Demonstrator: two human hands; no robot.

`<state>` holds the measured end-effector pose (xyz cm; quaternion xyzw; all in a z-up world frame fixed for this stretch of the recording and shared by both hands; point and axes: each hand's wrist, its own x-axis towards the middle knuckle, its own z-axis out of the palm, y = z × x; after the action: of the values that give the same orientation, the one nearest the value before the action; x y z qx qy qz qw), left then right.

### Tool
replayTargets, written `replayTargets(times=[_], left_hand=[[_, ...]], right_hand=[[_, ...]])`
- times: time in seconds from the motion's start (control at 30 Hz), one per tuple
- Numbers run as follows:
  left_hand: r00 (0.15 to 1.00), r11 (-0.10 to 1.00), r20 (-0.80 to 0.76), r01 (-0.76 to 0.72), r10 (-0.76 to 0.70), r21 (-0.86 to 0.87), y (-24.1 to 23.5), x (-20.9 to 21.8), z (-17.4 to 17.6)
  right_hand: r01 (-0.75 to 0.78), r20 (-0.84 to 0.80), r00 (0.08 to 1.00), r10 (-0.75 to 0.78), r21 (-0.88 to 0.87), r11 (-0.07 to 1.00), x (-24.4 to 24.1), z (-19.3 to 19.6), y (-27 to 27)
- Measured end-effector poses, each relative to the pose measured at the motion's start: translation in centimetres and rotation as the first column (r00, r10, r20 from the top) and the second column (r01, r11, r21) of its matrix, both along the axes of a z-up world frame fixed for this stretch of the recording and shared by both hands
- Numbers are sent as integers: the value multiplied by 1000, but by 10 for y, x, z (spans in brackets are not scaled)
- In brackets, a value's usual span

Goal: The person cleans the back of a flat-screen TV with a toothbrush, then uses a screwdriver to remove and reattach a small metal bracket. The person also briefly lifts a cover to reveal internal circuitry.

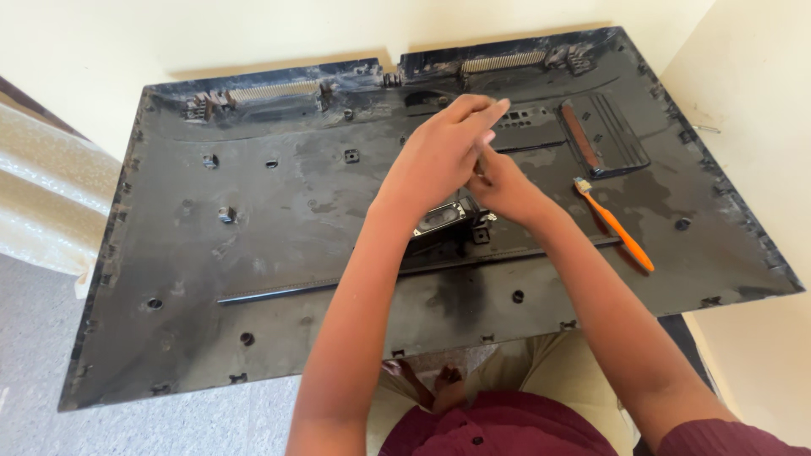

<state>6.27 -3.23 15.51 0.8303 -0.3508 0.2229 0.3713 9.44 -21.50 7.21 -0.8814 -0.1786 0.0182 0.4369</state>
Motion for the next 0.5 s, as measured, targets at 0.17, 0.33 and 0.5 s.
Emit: replayTargets(times=[0.17,0.33,0.5], left_hand=[[998,999,39,-49,48,22,2,2,4],[995,995,-46,92,-91,31,10,-2,3],[991,993,-79,109,-106,36,-7,4,3]], right_hand=[[-512,104,851,515,-57,857,-1,-28,-11],[-380,-111,921,374,-40,924,1,-49,-13],[-402,-77,914,397,-61,914,5,-51,-16]])
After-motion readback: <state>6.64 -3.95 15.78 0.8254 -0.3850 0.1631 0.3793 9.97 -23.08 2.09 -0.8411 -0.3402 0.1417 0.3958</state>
